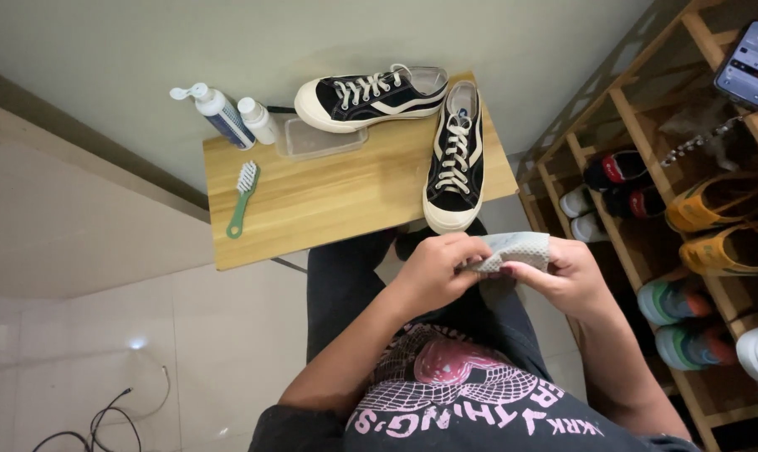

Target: The person wipes a pair of black canvas sneakers with a cloth on a small wooden table. They clean the upper, sides, and sole of one shoe, then place it back on the table. Cleaning supplies and a brush are visible nearby.

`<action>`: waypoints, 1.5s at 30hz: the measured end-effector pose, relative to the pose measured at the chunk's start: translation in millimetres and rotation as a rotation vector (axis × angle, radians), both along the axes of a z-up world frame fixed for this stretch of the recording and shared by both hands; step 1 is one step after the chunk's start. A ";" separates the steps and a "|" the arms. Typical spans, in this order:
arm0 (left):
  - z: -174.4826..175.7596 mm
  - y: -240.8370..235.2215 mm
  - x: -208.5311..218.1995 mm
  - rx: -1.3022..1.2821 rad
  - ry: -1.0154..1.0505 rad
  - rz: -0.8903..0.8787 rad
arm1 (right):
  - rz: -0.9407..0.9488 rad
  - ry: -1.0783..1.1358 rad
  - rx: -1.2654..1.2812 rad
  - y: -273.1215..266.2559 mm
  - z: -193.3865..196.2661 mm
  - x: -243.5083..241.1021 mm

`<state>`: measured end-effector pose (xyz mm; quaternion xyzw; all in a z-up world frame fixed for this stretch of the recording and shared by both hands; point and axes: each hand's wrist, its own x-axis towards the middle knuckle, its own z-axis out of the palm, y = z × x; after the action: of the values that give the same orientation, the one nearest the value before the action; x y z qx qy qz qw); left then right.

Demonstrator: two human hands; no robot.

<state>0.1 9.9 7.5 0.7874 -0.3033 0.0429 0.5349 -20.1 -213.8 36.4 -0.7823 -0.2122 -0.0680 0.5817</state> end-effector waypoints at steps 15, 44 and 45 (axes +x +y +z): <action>40.4 5.1 -5.5 -0.070 0.047 -0.228 | 0.133 0.350 0.447 14.7 -32.0 0.9; 33.3 34.1 6.4 -0.025 0.121 -0.065 | 0.211 0.532 0.789 7.8 -49.3 22.6; 35.0 33.7 3.9 0.032 0.132 -0.038 | 0.184 0.673 0.849 4.2 -52.8 24.7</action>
<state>4.0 43.6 42.5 0.7911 -0.2829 -0.0243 0.5418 4.6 -209.6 -16.4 -0.4354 -0.0362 0.1574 0.8856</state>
